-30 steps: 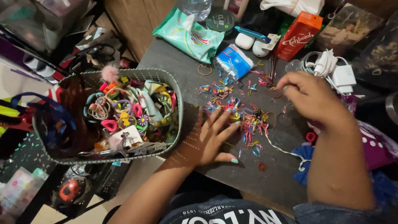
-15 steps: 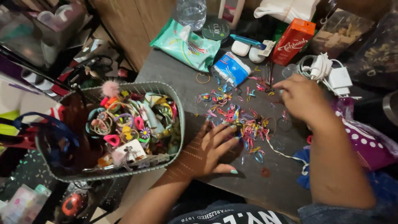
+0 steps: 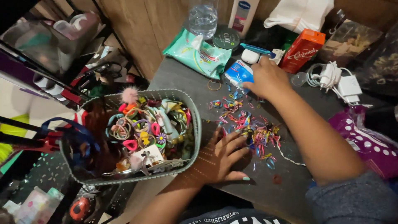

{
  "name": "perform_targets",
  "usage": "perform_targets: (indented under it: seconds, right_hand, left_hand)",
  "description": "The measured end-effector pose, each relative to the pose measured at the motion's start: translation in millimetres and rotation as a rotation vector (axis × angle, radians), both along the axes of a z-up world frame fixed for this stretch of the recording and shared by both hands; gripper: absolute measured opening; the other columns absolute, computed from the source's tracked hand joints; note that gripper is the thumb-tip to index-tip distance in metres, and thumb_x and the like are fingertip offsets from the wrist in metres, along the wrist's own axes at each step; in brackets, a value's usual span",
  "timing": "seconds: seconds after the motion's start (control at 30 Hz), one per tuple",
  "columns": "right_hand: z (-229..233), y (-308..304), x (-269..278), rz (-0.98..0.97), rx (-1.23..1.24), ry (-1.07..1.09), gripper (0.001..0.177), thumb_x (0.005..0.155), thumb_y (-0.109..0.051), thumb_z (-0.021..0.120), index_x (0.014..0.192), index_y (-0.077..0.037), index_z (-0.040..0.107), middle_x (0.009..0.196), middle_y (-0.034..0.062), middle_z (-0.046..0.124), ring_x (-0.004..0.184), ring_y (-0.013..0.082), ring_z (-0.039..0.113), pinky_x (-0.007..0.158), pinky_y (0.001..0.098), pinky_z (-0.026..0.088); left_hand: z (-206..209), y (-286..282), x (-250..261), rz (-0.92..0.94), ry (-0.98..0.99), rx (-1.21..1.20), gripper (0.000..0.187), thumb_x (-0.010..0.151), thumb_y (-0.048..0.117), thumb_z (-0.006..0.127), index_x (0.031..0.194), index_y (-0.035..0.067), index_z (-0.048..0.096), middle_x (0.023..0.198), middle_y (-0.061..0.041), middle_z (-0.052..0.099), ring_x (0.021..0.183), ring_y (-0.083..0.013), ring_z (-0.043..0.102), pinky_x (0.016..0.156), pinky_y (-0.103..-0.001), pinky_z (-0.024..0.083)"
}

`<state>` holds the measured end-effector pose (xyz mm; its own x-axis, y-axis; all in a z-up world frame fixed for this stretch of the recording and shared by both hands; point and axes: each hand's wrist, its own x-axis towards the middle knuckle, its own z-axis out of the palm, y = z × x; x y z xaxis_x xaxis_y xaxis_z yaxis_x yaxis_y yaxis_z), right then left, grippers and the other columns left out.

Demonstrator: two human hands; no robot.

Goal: The person sorts colorful hair ties and clips from a pile on a table into a gray basket and a small clear plastic bag. They handle the items by hand, picking them up and placing them into the containers.

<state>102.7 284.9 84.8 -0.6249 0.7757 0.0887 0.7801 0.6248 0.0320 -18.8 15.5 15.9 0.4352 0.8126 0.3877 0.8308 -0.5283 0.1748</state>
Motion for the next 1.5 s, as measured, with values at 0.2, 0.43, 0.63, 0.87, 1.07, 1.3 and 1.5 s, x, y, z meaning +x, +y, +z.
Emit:
perform_targets:
  seconds: [0.2, 0.43, 0.63, 0.87, 1.07, 1.3, 1.5]
  right_hand:
    - [-39.6, 23.1, -6.6, 0.135, 0.306, 0.09, 0.024, 0.087, 0.004, 0.057, 0.11, 0.004, 0.065, 0.101, 0.0208, 0.055, 0.083, 0.0441, 0.061, 0.054, 0.0531, 0.054]
    - [-58.5, -9.3, -47.7, 0.195, -0.257, 0.061, 0.064, 0.084, 0.007, 0.051, 0.142, -0.017, 0.061, 0.145, 0.0107, 0.055, 0.118, 0.042, 0.061, 0.09, 0.0515, 0.053]
    - [-56.1, -39.9, -47.4, 0.444, -0.186, 0.02, 0.083, 0.075, 0.019, 0.06, 0.151, -0.011, 0.048, 0.16, 0.0121, 0.044, 0.145, 0.0359, 0.042, 0.104, 0.0513, 0.048]
    - [-39.0, -69.3, 10.9, 0.409, -0.258, -0.031, 0.062, 0.082, -0.002, 0.06, 0.141, -0.018, 0.06, 0.147, 0.0077, 0.058, 0.136, 0.0273, 0.054, 0.114, 0.0492, 0.041]
    - [2.8, -24.6, 45.0, -0.109, -0.206, 0.081, 0.035, 0.099, -0.024, 0.049, 0.118, -0.024, 0.077, 0.127, 0.0095, 0.068, 0.103, 0.0367, 0.068, 0.085, 0.052, 0.053]
    - [-16.5, 4.8, 39.9, -0.117, -0.126, -0.347, 0.064, 0.084, -0.012, 0.068, 0.144, -0.029, 0.059, 0.147, 0.0025, 0.06, 0.132, 0.0292, 0.055, 0.102, 0.0471, 0.046]
    - [20.3, -76.7, 35.6, -0.079, -0.393, -0.382, 0.085, 0.081, 0.014, 0.06, 0.156, -0.021, 0.041, 0.154, 0.0029, 0.049, 0.125, 0.0381, 0.057, 0.098, 0.0453, 0.056]
  left_hand:
    - [-3.2, 0.0, 0.0, -0.026, -0.119, 0.148, 0.073, 0.099, 0.068, 0.036, 0.136, 0.013, 0.065, 0.152, -0.014, 0.057, 0.147, -0.0348, 0.048, 0.126, -0.062, 0.006]
    - [-3.4, 0.9, 0.1, -0.037, -0.129, 0.134, 0.074, 0.098, 0.068, 0.037, 0.137, 0.012, 0.064, 0.152, -0.015, 0.056, 0.151, -0.0353, 0.042, 0.125, -0.064, 0.005]
    - [-2.0, 0.6, -1.4, -0.074, -0.185, 0.113, 0.072, 0.1, 0.065, 0.038, 0.135, 0.009, 0.065, 0.151, -0.017, 0.056, 0.148, -0.0369, 0.045, 0.125, -0.065, 0.007]
    - [-5.4, 0.0, 0.1, -0.053, -0.163, 0.134, 0.073, 0.1, 0.066, 0.036, 0.136, 0.01, 0.067, 0.149, -0.015, 0.059, 0.147, -0.0357, 0.047, 0.124, -0.066, 0.006]
    - [-1.4, -1.3, 0.5, -0.015, -0.087, 0.155, 0.075, 0.1, 0.068, 0.031, 0.137, 0.013, 0.067, 0.151, -0.012, 0.059, 0.15, -0.034, 0.044, 0.126, -0.065, 0.001]
    - [-5.5, 0.2, -0.5, -0.044, -0.124, 0.112, 0.074, 0.1, 0.067, 0.033, 0.136, 0.011, 0.066, 0.149, -0.013, 0.059, 0.149, -0.0362, 0.045, 0.126, -0.065, 0.0]
    - [-0.6, 0.6, -1.8, -0.064, -0.158, 0.115, 0.074, 0.101, 0.066, 0.032, 0.138, 0.012, 0.065, 0.147, -0.014, 0.06, 0.146, -0.0368, 0.048, 0.126, -0.064, 0.002]
